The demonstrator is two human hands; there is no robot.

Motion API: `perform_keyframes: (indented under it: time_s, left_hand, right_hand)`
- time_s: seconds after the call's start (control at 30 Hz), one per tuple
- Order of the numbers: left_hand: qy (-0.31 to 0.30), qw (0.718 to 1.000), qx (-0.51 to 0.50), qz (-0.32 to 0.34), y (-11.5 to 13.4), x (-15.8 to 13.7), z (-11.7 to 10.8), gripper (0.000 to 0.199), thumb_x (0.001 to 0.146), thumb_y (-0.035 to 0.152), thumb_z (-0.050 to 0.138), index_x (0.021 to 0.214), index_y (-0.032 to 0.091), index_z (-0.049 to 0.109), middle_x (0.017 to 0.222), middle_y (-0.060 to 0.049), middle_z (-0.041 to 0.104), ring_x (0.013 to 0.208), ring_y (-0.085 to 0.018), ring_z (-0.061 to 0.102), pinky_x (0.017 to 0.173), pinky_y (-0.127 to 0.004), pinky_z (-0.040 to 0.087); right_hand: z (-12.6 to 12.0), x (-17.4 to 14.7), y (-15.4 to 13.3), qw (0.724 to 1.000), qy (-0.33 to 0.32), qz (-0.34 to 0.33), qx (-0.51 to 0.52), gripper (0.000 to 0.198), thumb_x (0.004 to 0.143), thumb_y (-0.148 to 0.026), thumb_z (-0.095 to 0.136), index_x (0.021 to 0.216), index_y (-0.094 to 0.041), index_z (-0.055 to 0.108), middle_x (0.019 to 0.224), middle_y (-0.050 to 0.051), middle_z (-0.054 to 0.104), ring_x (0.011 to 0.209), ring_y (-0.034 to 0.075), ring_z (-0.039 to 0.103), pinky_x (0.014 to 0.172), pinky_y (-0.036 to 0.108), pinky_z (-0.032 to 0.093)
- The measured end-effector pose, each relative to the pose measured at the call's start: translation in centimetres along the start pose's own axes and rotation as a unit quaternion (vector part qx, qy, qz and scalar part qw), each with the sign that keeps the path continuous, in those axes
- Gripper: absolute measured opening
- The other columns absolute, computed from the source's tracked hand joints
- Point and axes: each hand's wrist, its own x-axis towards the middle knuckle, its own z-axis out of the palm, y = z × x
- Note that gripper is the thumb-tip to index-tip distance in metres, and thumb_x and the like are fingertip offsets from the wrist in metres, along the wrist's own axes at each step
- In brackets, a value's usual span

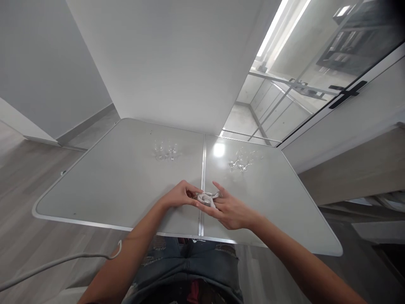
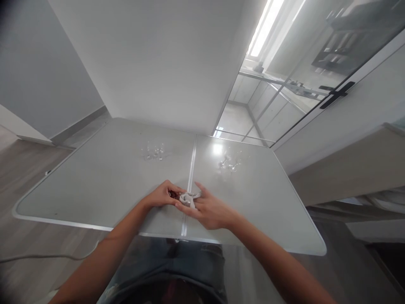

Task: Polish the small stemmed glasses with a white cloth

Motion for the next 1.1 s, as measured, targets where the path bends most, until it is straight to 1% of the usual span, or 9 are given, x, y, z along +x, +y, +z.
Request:
perform_keyframes:
  time_s: [0.17, 0.27, 0.33, 0.47, 0.53, 0.6, 0.8, 0.97, 1.1]
  left_hand:
    - [-0.035, 0.999, 0.020, 0.025, -0.8, 0.3, 0.0, 0.061, 0.078, 0.058, 0.077, 0.116, 0.011, 0.077, 0.061, 0.001, 0.053, 0.055, -0.010, 0.043, 0.053, -0.022, 0.035]
    - [0.100, 0.968, 0.176, 0.151, -2.3, 0.4, 0.6, 0.068, 0.075, 0.064, 0.077, 0.120, 0.013, 0.074, 0.062, 0.001, 0.057, 0.057, -0.010, 0.048, 0.057, -0.022, 0.039]
    - [0.182, 0.908, 0.306, 0.220, -3.0, 0.5, 1.1, 0.064, 0.079, 0.064, 0.073, 0.122, 0.016, 0.073, 0.067, -0.001, 0.064, 0.060, -0.011, 0.054, 0.060, -0.022, 0.042]
    - [0.206, 0.822, 0.457, 0.271, -3.2, 0.4, 1.8, 0.045, 0.095, 0.049, 0.062, 0.130, 0.022, 0.067, 0.090, -0.008, 0.073, 0.079, -0.015, 0.067, 0.071, -0.024, 0.047]
    - [0.205, 0.821, 0.464, 0.261, -2.9, 0.3, 1.8, 0.043, 0.095, 0.046, 0.063, 0.131, 0.022, 0.066, 0.093, -0.009, 0.074, 0.081, -0.016, 0.067, 0.072, -0.025, 0.047]
    - [0.217, 0.846, 0.429, 0.232, -2.7, 0.4, 1.7, 0.050, 0.090, 0.052, 0.068, 0.129, 0.021, 0.069, 0.086, -0.008, 0.073, 0.074, -0.015, 0.065, 0.069, -0.025, 0.046]
    - [0.097, 0.986, 0.091, 0.096, -1.6, 0.7, 1.4, 0.067, 0.072, 0.059, 0.082, 0.122, 0.015, 0.074, 0.061, 0.003, 0.057, 0.055, -0.008, 0.046, 0.054, -0.021, 0.036]
    - [0.074, 0.994, -0.075, 0.002, -0.7, 0.9, 1.4, 0.064, 0.072, 0.054, 0.083, 0.117, 0.008, 0.076, 0.061, -0.001, 0.060, 0.055, -0.009, 0.044, 0.053, -0.022, 0.036]
    - [0.071, 0.995, -0.070, 0.016, -0.6, 0.9, 1.1, 0.059, 0.078, 0.056, 0.077, 0.113, 0.009, 0.077, 0.067, -0.002, 0.062, 0.056, -0.009, 0.043, 0.056, -0.023, 0.037]
  right_hand:
    - [0.6, 0.2, 1.0, 0.995, -0.028, -0.076, -0.058, 0.066, 0.095, -0.007, 0.041, 0.155, -0.036, 0.039, 0.100, 0.001, 0.075, 0.097, 0.021, 0.069, 0.123, 0.065, 0.010]
    - [1.8, 0.5, 0.5, 0.989, 0.079, 0.083, 0.095, 0.065, 0.093, -0.013, 0.043, 0.155, -0.033, 0.038, 0.117, 0.004, 0.071, 0.108, 0.024, 0.065, 0.122, 0.060, 0.023]
    - [2.3, 1.0, -0.2, 0.903, 0.200, 0.258, 0.278, 0.062, 0.091, -0.019, 0.046, 0.151, -0.032, 0.042, 0.122, 0.005, 0.068, 0.109, 0.025, 0.064, 0.111, 0.052, 0.043]
    - [2.4, 2.3, -0.9, 0.620, 0.315, 0.446, 0.563, 0.052, 0.080, -0.021, 0.054, 0.132, -0.022, 0.056, 0.100, 0.005, 0.067, 0.088, 0.022, 0.064, 0.082, 0.038, 0.056]
    - [2.3, 2.5, -0.7, 0.569, 0.328, 0.452, 0.605, 0.048, 0.077, -0.020, 0.056, 0.125, -0.019, 0.057, 0.096, 0.005, 0.066, 0.084, 0.021, 0.062, 0.078, 0.036, 0.055]
    - [2.2, 2.2, -0.5, 0.616, 0.324, 0.436, 0.571, 0.043, 0.080, -0.021, 0.054, 0.123, -0.021, 0.058, 0.096, 0.005, 0.066, 0.084, 0.021, 0.062, 0.077, 0.035, 0.054]
    - [-0.3, -0.1, -0.1, 0.972, 0.074, 0.151, 0.163, 0.050, 0.090, -0.016, 0.047, 0.138, -0.025, 0.056, 0.108, 0.006, 0.070, 0.097, 0.024, 0.063, 0.108, 0.051, 0.041]
    - [-2.5, -0.6, 0.6, 0.997, 0.000, -0.010, -0.071, 0.060, 0.096, -0.007, 0.037, 0.151, -0.029, 0.046, 0.077, -0.002, 0.069, 0.073, 0.019, 0.063, 0.121, 0.062, 0.018]
    - [-0.9, -0.7, 1.6, 0.981, 0.176, 0.073, 0.031, 0.057, 0.094, -0.016, 0.047, 0.149, -0.032, 0.048, 0.105, 0.001, 0.073, 0.093, 0.022, 0.068, 0.118, 0.056, 0.033]
